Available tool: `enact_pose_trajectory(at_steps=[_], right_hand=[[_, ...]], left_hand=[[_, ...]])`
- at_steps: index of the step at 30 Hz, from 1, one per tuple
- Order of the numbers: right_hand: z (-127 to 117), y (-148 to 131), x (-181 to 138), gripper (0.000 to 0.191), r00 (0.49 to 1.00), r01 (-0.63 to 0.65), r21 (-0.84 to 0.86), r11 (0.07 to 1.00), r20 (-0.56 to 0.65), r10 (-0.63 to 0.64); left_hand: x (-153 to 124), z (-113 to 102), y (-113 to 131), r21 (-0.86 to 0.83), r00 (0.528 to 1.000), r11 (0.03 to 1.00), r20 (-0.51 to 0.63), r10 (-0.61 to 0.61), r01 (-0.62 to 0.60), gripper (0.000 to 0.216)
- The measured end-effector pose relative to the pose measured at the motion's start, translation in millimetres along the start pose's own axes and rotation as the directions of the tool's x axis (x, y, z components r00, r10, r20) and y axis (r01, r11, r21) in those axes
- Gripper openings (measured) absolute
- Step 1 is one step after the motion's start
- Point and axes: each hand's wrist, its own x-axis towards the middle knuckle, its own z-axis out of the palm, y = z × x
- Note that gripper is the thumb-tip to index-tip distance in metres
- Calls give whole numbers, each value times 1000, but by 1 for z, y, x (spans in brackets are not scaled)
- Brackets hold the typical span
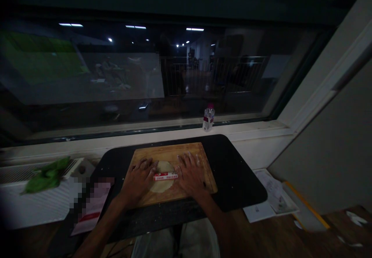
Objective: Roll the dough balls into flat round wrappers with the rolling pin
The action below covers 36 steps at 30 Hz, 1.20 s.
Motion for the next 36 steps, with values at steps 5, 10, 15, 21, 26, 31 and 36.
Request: enact_pose_trajectory(at_steps=[5, 10, 15, 21, 26, 31, 36], right_hand=[[-14, 11, 1, 48, 984, 178, 90, 980, 14, -180], [-30, 27, 1, 40, 927, 342, 168, 924, 101, -362], [-27, 27, 2, 31, 921, 355, 154, 922, 111, -374], [-21, 29, 1, 31, 938, 325, 125, 937, 83, -336], [-15, 35, 0, 31, 941, 329, 83, 941, 61, -334], [-19, 30, -5, 32, 942, 326, 53, 944, 61, -329], [-31, 16, -13, 22, 941, 317, 93, 944, 90, -325]], left_hand=[[5, -1, -4, 5, 999, 1000, 46, -3, 2, 51], [23, -12, 1, -75, 991, 997, 131, 20, -11, 44], [35, -28, 33, -163, 968, 987, 246, 44, -3, 74], [35, -24, 54, -110, 967, 994, 251, 43, -16, 95], [35, -18, 47, -168, 973, 984, 210, 92, -56, 88], [39, -17, 25, -243, 924, 939, 237, 301, -244, 101], [36, -20, 2, -320, 877, 898, 275, 393, -302, 104]])
